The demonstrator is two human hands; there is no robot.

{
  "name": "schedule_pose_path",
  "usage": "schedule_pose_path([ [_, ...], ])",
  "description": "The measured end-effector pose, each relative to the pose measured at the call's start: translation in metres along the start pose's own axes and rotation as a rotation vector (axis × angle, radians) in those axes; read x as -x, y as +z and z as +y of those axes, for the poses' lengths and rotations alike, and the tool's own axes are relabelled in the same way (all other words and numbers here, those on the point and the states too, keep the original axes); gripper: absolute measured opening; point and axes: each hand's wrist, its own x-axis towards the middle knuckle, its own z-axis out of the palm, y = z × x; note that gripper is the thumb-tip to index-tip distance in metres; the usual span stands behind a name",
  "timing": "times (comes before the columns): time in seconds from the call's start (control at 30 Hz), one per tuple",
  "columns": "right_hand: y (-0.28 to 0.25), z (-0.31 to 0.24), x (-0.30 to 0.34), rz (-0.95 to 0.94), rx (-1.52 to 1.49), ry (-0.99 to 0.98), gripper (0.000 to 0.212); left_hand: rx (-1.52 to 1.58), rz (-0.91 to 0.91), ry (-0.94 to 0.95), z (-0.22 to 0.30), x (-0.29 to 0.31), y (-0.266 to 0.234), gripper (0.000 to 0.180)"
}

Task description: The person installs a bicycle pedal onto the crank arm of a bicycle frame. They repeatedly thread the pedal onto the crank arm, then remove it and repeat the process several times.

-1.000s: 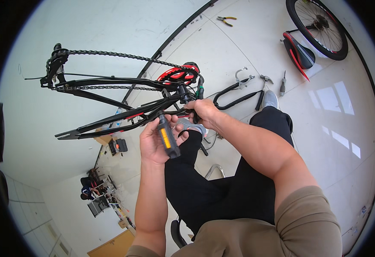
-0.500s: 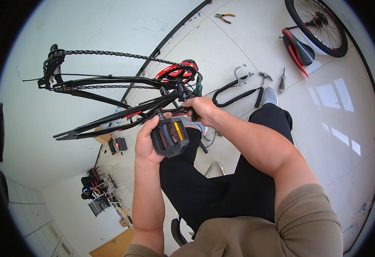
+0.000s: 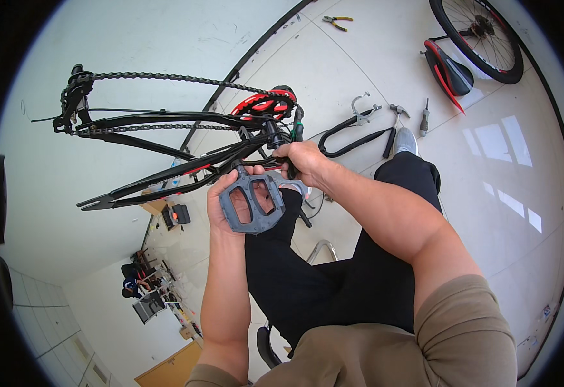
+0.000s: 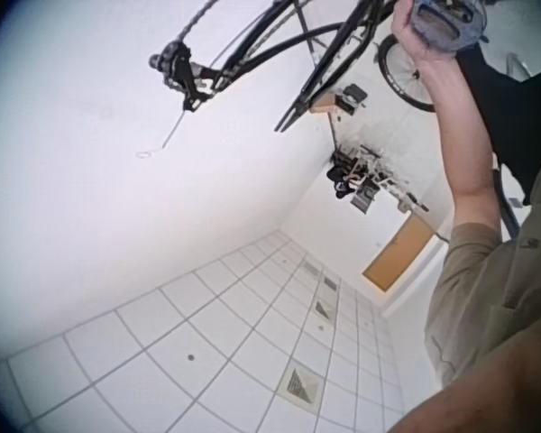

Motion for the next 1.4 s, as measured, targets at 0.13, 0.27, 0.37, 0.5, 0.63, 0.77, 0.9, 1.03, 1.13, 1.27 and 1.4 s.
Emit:
schedule_pose_path([
  [0.13, 0.0, 0.001, -0.001, 0.003, 0.002, 0.001, 0.013, -0.018, -0.03, 0.009, 0.0, -0.003, 0.0, 0.031],
  [0.27, 0.0, 0.001, -0.001, 0.001, -0.009, 0.007, 0.013, -0.057, 0.077, 0.055, -0.002, 0.0, 0.004, 0.034],
  [0.37, 0.0, 0.001, -0.002, -0.005, -0.013, 0.002, 0.013, -0.077, 0.15, 0.094, -0.009, 0.005, 0.017, 0.039],
  [0.5, -0.001, 0.001, -0.001, -0.011, -0.017, 0.0, 0.012, -0.063, 0.168, 0.114, -0.016, 0.009, 0.034, 0.048],
  [0.63, -0.001, 0.0, 0.001, -0.016, 0.014, -0.002, 0.01, -0.057, 0.077, 0.073, -0.01, 0.009, 0.034, 0.048],
  [0.77, 0.002, -0.001, 0.003, 0.0, -0.049, 0.006, 0.011, -0.082, 0.112, 0.069, -0.006, 0.007, 0.021, 0.046],
  [0.9, 0.0, 0.001, -0.002, -0.019, -0.037, 0.014, 0.012, -0.073, 0.123, 0.05, -0.004, 0.005, 0.02, 0.043],
  [1.03, -0.003, 0.003, -0.006, -0.039, -0.04, 0.002, 0.013, -0.021, 0.079, 0.022, -0.003, 0.001, 0.015, 0.039],
  [1.13, -0.003, 0.003, -0.007, -0.029, -0.03, 0.005, 0.013, 0.049, 0.032, -0.015, 0.0, 0.0, 0.01, 0.036],
  [1.27, -0.001, 0.002, -0.004, -0.011, -0.02, 0.02, 0.013, 0.01, 0.065, 0.0, 0.001, -0.001, 0.009, 0.033],
  [1.4, 0.0, 0.001, -0.002, -0.011, -0.018, 0.024, 0.013, -0.077, 0.116, 0.049, -0.001, 0.001, 0.016, 0.033],
])
